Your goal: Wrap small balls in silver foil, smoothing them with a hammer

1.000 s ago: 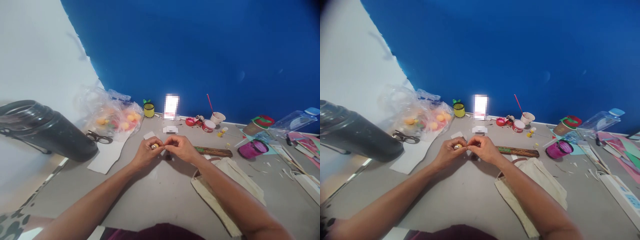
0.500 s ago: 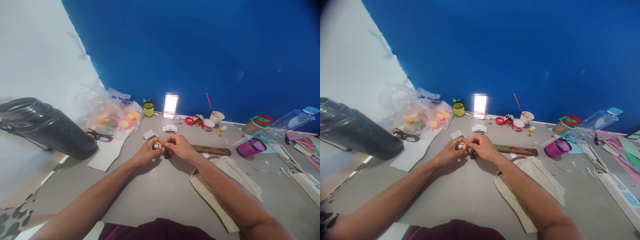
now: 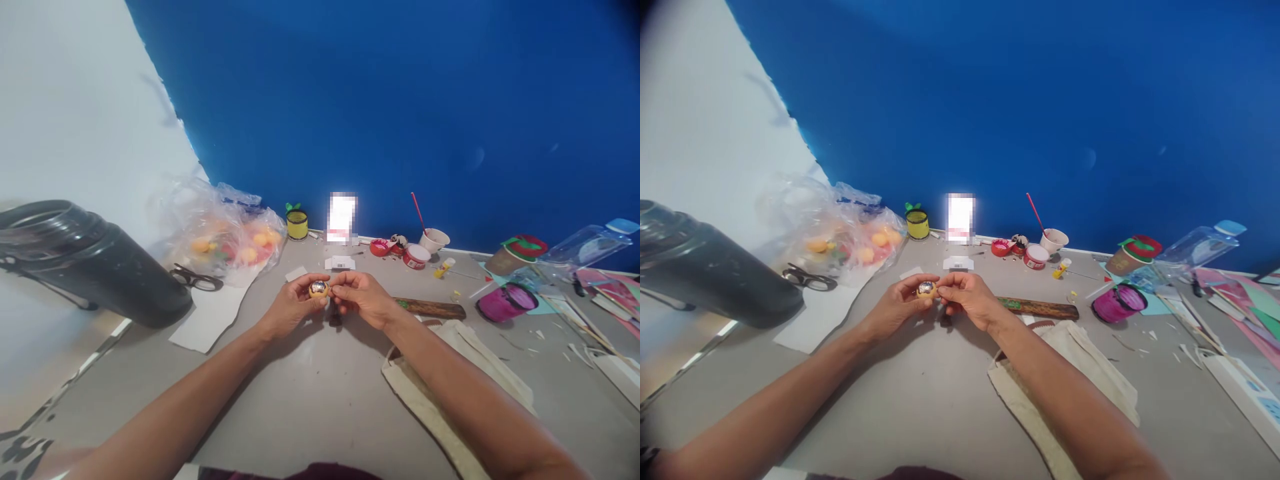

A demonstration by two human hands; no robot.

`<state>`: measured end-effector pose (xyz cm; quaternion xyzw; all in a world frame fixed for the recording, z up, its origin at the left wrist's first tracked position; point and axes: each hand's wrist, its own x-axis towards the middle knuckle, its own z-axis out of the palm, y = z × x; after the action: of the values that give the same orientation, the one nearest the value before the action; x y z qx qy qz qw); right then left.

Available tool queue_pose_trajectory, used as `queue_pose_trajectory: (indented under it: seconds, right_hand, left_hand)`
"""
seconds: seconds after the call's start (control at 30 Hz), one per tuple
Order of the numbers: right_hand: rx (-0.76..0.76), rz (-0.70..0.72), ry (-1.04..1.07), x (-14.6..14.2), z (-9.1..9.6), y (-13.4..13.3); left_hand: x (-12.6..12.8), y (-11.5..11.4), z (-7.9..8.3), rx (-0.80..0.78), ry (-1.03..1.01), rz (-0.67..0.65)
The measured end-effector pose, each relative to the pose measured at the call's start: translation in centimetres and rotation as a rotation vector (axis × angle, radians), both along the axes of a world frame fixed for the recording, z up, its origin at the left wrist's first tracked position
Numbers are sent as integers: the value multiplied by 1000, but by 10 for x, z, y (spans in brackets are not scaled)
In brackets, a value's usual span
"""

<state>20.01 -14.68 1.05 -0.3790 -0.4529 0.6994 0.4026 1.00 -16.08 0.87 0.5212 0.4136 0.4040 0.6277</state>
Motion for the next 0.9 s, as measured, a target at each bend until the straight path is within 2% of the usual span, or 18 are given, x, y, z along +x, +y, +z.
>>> queue_pose_trajectory:
  seconds: [0.2,0.37,0.63,0.9]
  right_hand:
    - [-24,-6,-19,2,1,0]
    - [-38,2,-50,4,-5,3]
    - [-103,20,-32,3,-8,4]
    - [-95,-1,-30,2,-9,3]
  left_hand:
    - [0,0,-2,-36,4,47]
    - [2,-1,-3,-28,-36,67]
    - [1,-1,-2,-57,-62,58]
    - [0,0,-6,-56,-77,63]
